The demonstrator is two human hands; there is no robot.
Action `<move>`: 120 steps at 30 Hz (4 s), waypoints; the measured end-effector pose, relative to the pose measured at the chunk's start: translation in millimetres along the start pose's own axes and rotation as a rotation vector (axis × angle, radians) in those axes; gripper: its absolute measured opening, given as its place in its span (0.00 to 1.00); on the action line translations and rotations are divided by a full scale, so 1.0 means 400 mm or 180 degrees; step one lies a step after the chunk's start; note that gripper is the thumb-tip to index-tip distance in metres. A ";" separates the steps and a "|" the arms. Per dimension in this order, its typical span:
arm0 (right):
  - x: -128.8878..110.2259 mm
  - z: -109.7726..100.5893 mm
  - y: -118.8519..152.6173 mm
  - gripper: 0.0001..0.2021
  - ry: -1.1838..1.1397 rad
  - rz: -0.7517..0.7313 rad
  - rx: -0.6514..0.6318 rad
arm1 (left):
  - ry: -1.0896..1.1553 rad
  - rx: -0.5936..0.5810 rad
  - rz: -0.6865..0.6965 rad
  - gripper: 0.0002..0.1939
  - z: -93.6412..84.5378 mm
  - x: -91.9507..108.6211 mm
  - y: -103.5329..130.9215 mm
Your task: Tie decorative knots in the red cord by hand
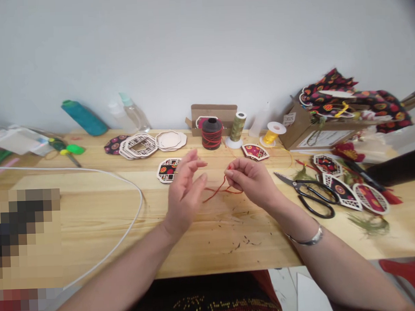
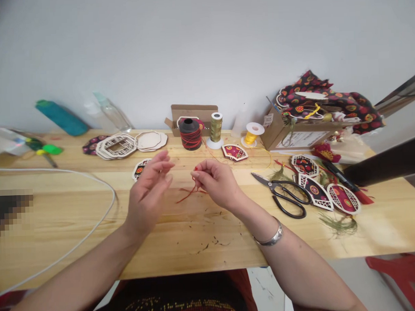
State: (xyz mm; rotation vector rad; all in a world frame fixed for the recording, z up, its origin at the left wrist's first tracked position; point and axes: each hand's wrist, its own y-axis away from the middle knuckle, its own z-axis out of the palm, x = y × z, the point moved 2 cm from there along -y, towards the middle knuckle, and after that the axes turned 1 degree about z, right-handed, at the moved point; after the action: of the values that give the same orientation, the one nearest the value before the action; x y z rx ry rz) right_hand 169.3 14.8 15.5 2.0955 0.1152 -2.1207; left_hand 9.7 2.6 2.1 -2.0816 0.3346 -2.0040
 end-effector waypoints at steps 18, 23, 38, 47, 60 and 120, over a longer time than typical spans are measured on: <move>0.039 0.001 -0.005 0.07 0.0843 -0.0254 -0.0008 | 0.0297 -0.0720 -0.1388 0.10 0.022 -0.026 -0.002; 0.032 0.003 -0.005 0.08 0.0364 0.0046 -0.0122 | 0.0672 -0.0698 -0.1710 0.09 0.026 -0.032 -0.004; 0.003 -0.011 -0.002 0.10 -0.0101 0.0529 -0.0727 | 0.0870 -0.0955 -0.1960 0.06 0.026 -0.019 -0.006; -0.008 -0.032 -0.005 0.08 0.1181 -0.0103 -0.0286 | 0.0680 -0.0287 -0.1906 0.09 0.016 -0.028 -0.017; -0.011 0.028 0.056 0.11 0.2917 -0.1422 -0.0229 | 0.0851 -0.0071 -0.2044 0.09 0.016 -0.036 -0.021; 0.016 0.007 -0.002 0.06 0.0214 0.0113 0.0218 | 0.0703 -0.0695 -0.1761 0.09 0.028 -0.027 -0.008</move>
State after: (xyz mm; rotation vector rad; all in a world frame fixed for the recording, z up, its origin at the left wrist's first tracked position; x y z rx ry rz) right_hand 166.3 15.0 9.0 2.1909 0.0133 -2.0628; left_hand 20.4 9.1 -7.5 -2.2689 0.0048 -2.6284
